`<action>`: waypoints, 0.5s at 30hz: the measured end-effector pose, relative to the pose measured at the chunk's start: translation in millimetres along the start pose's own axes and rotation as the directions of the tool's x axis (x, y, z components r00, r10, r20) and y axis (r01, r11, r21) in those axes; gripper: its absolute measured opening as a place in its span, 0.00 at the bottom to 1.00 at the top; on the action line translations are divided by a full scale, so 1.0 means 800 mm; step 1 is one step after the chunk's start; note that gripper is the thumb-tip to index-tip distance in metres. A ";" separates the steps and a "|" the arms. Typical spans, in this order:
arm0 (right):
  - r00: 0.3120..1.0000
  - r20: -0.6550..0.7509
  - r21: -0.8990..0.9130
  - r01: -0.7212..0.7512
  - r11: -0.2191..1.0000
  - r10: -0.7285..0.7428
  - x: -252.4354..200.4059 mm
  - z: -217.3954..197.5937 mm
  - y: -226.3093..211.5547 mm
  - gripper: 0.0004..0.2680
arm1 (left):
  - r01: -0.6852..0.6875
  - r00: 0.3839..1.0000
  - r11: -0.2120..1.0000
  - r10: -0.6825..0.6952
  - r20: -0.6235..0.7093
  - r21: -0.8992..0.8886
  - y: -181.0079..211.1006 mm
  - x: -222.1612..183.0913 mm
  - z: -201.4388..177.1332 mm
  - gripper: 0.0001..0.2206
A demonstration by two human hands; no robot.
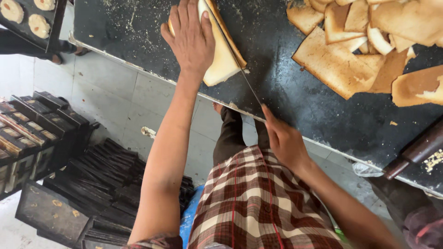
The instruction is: The person slices the crusts off multiple loaves of bread using a long knife, handling each loaf one at a time on a work table.
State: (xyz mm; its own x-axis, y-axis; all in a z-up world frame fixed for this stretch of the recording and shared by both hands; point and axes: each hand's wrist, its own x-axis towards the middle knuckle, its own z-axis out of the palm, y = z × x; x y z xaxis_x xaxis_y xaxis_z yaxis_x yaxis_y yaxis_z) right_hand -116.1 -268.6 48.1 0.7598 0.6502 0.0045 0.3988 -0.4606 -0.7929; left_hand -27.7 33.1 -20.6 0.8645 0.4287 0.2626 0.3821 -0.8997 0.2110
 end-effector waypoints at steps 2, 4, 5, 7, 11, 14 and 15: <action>0.998 -0.055 -0.051 0.027 0.998 -0.030 -0.016 -0.003 -0.008 0.19 | -0.034 0.999 0.998 0.032 -0.043 -0.054 0.000 -0.005 -0.002 0.19; 0.999 -0.037 0.006 -0.007 1.000 0.007 0.004 0.010 0.002 0.18 | -0.031 0.999 0.999 0.030 -0.036 -0.033 -0.003 -0.004 -0.001 0.19; 0.999 -0.025 0.056 -0.042 0.998 0.044 0.019 0.017 0.009 0.17 | -0.034 0.999 0.999 0.033 -0.033 -0.018 -0.002 -0.003 0.001 0.18; 0.992 0.030 0.079 -0.127 0.989 0.125 0.058 0.030 0.024 0.17 | -0.032 0.998 0.999 0.031 -0.051 -0.022 -0.002 -0.002 0.000 0.18; 0.946 0.164 0.038 -0.289 0.957 0.279 0.041 0.016 0.028 0.18 | -0.002 1.000 1.000 0.002 0.018 -0.020 0.000 -0.002 -0.004 0.17; 0.991 -0.057 -0.001 0.119 0.993 -0.119 0.010 0.001 0.015 0.15 | -0.026 0.999 0.999 0.024 -0.034 -0.048 0.001 -0.003 -0.009 0.17; 0.991 -0.051 0.001 0.125 0.992 -0.125 0.020 0.003 0.017 0.15 | -0.019 0.999 0.999 0.017 -0.036 -0.045 -0.002 -0.002 -0.009 0.17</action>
State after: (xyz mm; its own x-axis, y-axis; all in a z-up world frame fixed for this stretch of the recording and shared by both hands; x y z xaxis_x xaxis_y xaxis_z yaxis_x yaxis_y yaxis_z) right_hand -100.0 -262.9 35.7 0.7292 0.6710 0.1342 0.4901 -0.3753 -0.7867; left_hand -32.1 33.9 -14.7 0.8584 0.4161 0.3000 0.3511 -0.9030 0.2478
